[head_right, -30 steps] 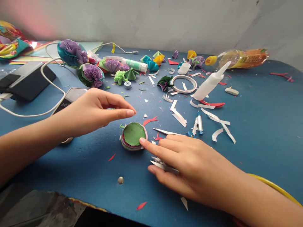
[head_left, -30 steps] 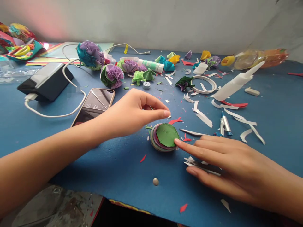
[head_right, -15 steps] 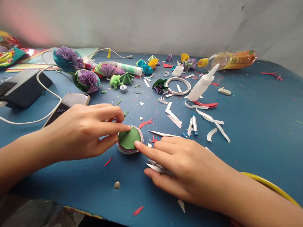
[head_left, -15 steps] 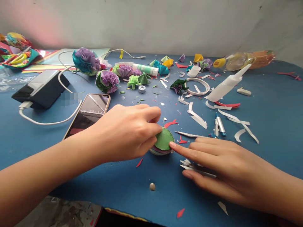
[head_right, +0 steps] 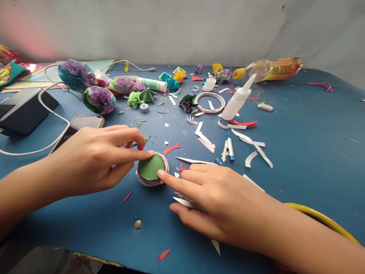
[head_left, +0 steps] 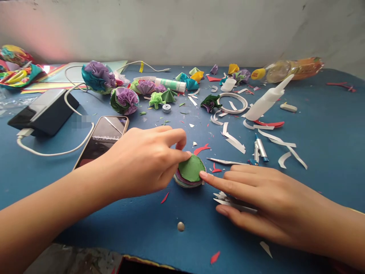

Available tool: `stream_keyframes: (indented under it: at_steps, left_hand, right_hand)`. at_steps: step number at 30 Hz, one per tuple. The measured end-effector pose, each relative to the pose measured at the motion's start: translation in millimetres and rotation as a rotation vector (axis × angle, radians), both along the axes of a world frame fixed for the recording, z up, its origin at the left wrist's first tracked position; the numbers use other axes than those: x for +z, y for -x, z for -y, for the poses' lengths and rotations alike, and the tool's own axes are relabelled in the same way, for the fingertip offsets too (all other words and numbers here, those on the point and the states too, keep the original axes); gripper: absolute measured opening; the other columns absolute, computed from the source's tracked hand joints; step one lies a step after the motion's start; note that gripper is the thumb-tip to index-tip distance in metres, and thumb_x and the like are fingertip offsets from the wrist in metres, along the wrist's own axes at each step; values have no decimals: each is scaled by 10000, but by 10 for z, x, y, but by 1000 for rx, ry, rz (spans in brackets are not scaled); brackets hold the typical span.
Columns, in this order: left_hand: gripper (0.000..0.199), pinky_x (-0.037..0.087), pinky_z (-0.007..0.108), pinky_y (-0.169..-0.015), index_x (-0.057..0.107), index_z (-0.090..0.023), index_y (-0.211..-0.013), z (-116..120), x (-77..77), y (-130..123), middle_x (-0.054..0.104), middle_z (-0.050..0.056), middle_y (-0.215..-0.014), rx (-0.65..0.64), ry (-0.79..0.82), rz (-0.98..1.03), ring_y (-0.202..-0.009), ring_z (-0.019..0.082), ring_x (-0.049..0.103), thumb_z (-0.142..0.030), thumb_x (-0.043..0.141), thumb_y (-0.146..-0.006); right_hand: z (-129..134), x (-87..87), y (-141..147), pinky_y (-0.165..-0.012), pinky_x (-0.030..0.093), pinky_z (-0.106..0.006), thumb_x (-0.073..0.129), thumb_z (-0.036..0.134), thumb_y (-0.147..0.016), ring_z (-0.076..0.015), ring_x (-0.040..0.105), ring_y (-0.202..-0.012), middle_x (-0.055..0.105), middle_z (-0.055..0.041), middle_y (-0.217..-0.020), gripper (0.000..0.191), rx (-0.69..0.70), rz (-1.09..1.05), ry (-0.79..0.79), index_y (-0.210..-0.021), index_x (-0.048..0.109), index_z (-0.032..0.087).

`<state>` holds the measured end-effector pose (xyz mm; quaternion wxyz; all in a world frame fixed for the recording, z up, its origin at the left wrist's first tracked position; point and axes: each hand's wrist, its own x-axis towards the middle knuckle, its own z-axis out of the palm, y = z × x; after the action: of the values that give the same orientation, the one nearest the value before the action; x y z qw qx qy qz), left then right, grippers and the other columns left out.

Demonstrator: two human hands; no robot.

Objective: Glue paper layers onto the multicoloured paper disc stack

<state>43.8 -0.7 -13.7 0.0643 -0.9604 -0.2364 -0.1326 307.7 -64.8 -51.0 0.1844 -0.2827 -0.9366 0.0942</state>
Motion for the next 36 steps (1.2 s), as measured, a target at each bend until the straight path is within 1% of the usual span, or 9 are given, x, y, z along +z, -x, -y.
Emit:
stream_keyframes:
  at_steps: [4,10,15,18,22,27,29,33,36]
  left_hand:
    - [313,435,313,-586,793,-168,-1006,-8,10,-11,753,58,-1017,120,124,74,-734,174,668,-173,483,-966]
    - [354,466,298,-668,763,-205,-1016,-58,2,-102,747,22,-965,385,829,150,-836,196,652,-525,682,-890]
    - [421,497,271,-717,754,-201,-1110,-62,-12,-116,718,36,-1063,375,1216,211,-958,203,658,-515,744,-829]
    - [409,492,258,-689,755,-196,-1151,-32,-23,-123,703,43,-1117,355,1259,256,-937,194,652,-432,744,-817]
    - [335,478,279,-692,752,-207,-1005,16,-8,-141,715,20,-958,396,1255,232,-879,214,655,-451,752,-775]
    - [319,455,277,-662,709,-214,-921,51,-14,-151,677,7,-895,432,1236,224,-810,207,639,-471,756,-740]
    - [316,450,279,-672,704,-218,-922,58,-30,-151,674,2,-890,427,1235,233,-810,204,627,-478,750,-749]
    - [250,435,279,-647,699,-222,-892,73,-49,-157,677,-1,-851,435,1245,261,-801,209,619,-424,743,-751]
    - [251,436,282,-635,710,-223,-902,79,-43,-169,685,2,-841,456,1259,264,-793,217,633,-410,748,-739]
  right_hand:
    - [8,2,0,-670,537,-282,400,213,-1103,-162,645,-728,653,-26,-824,336,-8,4,-7,-1386,559,124]
    - [31,7,-19,-646,516,-236,476,207,-1086,-138,636,-741,654,-18,-862,311,-67,-172,107,-1375,588,225]
    - [-69,275,46,-554,488,-193,600,121,-994,-100,619,-633,668,13,-763,159,-218,-300,138,-1006,706,238]
    - [-195,394,82,-516,467,-205,646,185,-977,-104,609,-602,682,21,-747,115,-259,-247,237,-929,728,249]
    - [-338,326,153,-572,476,-228,694,294,-956,-116,606,-647,710,13,-817,89,-308,-232,419,-910,757,252]
    - [-422,240,263,-576,491,-203,609,186,-961,-104,618,-637,694,20,-775,173,-240,-178,547,-877,753,233]
    - [-426,263,279,-601,500,-212,585,160,-956,-113,631,-661,697,6,-793,187,-207,-142,507,-877,744,218]
    - [-429,300,268,-622,489,-258,508,197,-1017,-151,658,-711,703,-51,-861,232,-118,-44,212,-901,709,185]
    - [-473,285,255,-599,483,-250,489,213,-1013,-143,629,-677,687,-44,-834,234,-94,13,238,-874,675,191]
